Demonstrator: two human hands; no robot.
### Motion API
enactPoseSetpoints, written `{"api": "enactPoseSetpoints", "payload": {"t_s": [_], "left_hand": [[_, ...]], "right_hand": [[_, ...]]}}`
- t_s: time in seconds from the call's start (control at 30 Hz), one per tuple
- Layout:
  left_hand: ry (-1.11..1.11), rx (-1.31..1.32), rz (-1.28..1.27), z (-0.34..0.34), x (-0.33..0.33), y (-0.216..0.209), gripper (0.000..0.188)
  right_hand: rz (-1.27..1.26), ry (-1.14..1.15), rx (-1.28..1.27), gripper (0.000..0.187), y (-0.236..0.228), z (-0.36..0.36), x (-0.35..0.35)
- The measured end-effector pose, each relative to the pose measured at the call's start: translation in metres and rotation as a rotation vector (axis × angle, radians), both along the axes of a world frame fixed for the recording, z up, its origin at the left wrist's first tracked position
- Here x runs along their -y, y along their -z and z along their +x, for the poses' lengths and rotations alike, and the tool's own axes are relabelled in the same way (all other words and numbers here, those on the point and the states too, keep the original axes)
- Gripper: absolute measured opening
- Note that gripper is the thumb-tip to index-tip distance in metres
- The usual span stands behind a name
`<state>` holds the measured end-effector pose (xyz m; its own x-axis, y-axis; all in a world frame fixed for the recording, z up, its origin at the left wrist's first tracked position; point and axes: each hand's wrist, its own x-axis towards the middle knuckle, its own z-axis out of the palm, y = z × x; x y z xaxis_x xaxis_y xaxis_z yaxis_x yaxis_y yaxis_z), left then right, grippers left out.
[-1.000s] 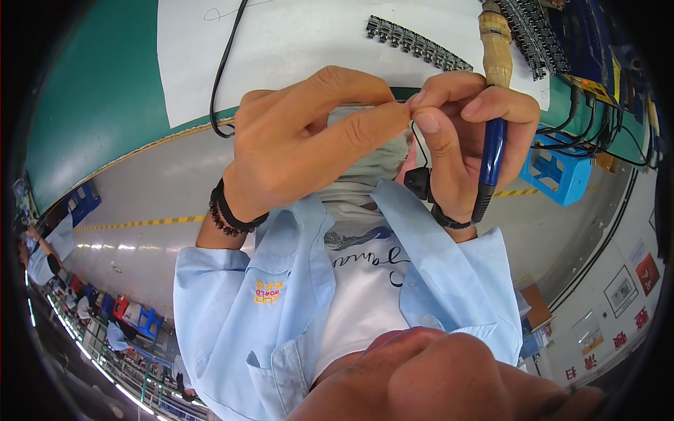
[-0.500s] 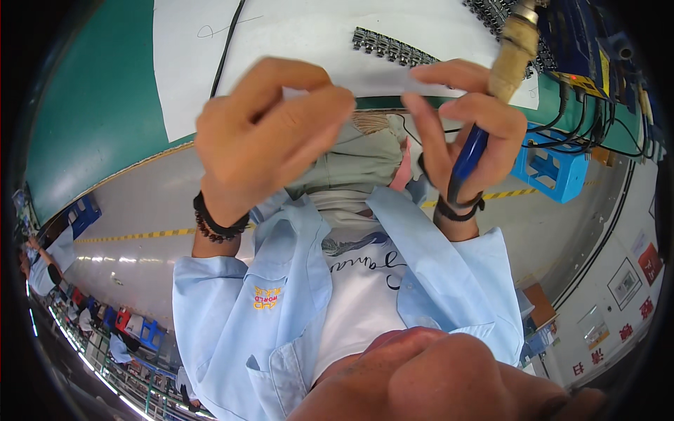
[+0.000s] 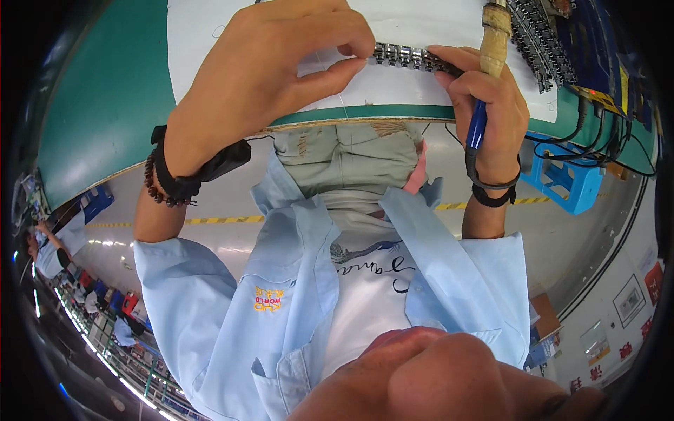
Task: Soldering electronic pins onto a component strip at a workbench.
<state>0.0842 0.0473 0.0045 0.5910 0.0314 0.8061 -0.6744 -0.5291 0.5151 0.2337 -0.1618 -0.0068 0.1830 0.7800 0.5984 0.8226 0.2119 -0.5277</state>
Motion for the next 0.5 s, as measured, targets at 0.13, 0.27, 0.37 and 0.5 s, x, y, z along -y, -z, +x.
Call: {"api": "enactPoseSetpoints", "payload": {"t_s": [0.13,0.27,0.37,0.5], "left_hand": [[0.114,0.135,0.01,0.013,-0.002,0.004,0.014],[-0.005,-0.422,-0.012,-0.011,0.012,-0.028,0.017],[-0.079,-0.752,-0.034,-0.023,0.014,-0.041,0.018],[-0.038,-0.873,-0.056,-0.025,0.013,-0.045,0.018]], "right_hand": [[0.03,-0.031,-0.025,0.033,0.0,0.002,0.0],[0.111,-0.038,-0.017,0.032,0.006,0.0,0.0],[0.145,-0.065,-0.039,0.031,0.007,-0.002,-0.001],[0.106,-0.071,-0.076,0.028,0.002,-0.008,0.005]]}}
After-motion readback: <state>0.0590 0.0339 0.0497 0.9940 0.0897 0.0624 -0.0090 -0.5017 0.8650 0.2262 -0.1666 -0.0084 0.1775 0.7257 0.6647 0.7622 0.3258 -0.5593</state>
